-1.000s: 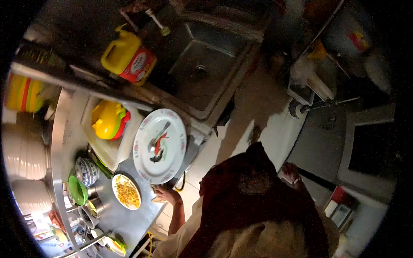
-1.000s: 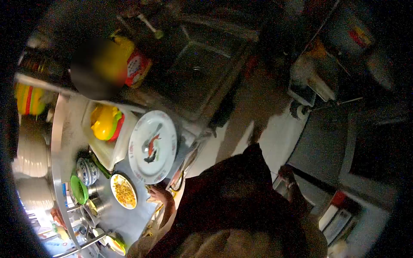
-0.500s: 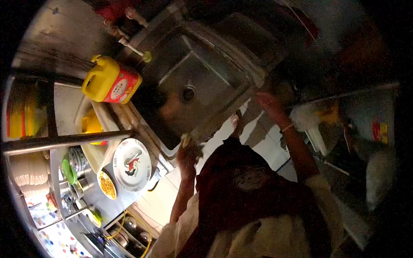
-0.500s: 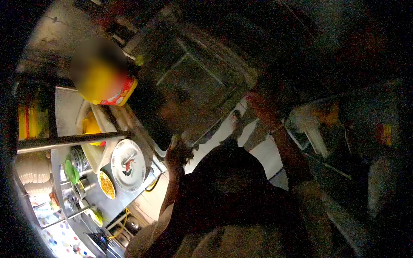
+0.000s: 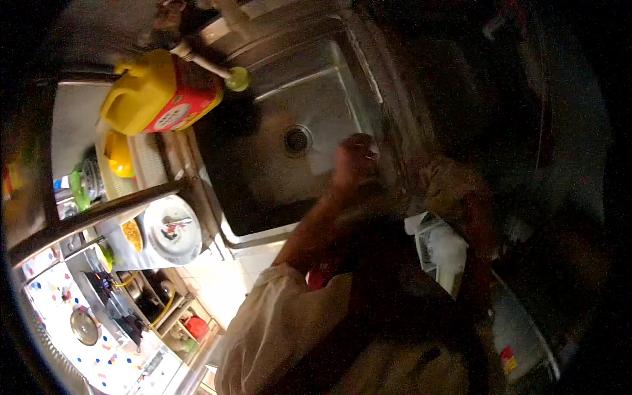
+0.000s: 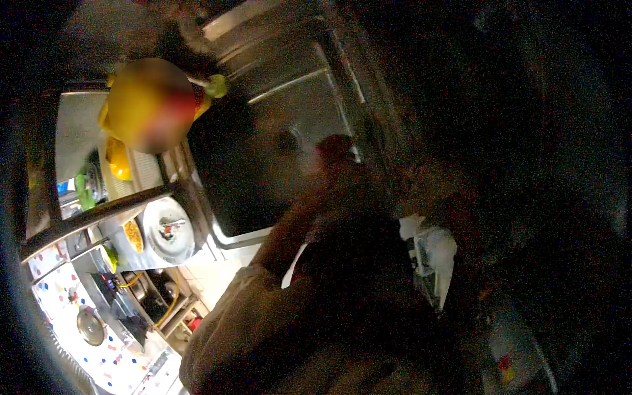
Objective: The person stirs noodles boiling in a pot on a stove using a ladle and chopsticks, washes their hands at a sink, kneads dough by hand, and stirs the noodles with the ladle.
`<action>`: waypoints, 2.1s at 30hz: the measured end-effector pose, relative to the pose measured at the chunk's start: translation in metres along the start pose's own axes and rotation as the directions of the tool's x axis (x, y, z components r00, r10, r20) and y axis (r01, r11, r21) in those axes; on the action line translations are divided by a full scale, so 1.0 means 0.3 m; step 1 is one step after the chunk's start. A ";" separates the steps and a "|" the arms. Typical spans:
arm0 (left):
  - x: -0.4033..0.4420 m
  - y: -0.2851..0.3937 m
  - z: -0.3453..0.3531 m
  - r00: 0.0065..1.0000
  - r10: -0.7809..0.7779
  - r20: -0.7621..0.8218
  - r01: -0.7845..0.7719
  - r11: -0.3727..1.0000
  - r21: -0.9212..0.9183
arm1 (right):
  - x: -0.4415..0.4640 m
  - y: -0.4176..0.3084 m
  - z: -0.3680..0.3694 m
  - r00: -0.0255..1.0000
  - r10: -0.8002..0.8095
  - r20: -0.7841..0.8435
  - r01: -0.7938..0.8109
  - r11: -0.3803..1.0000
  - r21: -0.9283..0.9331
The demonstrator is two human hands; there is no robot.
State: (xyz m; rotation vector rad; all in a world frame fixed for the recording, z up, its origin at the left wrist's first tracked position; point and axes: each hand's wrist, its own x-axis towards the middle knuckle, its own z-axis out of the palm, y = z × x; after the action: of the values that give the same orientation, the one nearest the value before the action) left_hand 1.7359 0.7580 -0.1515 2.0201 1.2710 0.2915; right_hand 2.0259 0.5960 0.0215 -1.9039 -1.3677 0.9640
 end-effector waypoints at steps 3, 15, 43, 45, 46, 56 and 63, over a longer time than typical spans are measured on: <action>0.109 -0.141 -0.015 0.920 -0.326 -0.216 0.306 0.944 -0.122 | 0.086 0.054 -0.075 0.992 -0.086 0.097 0.101 0.983 -0.156; 0.287 -0.203 0.079 0.769 -0.582 -0.266 0.565 0.812 -0.145 | 0.683 -0.128 0.057 0.190 -0.497 0.847 0.860 0.500 0.101; 1.108 0.444 0.138 0.983 -0.184 -0.021 0.184 0.983 -0.011 | 0.886 0.468 -0.287 0.890 0.381 0.252 -0.448 0.623 0.641; 1.169 0.410 0.201 0.965 -0.251 -0.076 0.256 0.965 0.060 | 0.949 0.637 -0.217 0.815 0.540 0.208 -0.505 0.487 0.713; 1.182 0.411 0.239 0.958 -0.269 -0.101 0.277 0.958 0.073 | 0.975 0.651 -0.186 0.762 0.618 0.192 -0.509 0.388 0.769; 0.885 0.781 0.566 0.957 -0.097 -0.275 0.104 0.994 0.011 | 1.090 0.714 -0.110 0.778 0.538 0.325 -0.398 0.022 0.917; 1.127 0.563 0.427 0.959 -0.195 -0.204 0.210 0.976 0.056 | 1.009 0.573 -0.143 0.862 0.390 0.322 -0.401 0.139 0.905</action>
State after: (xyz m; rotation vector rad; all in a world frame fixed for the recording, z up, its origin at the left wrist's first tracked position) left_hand 2.0861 0.9457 -0.1890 1.9413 1.6228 0.3572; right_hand 2.2133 0.8329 -0.1568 -1.1663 0.0384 1.5684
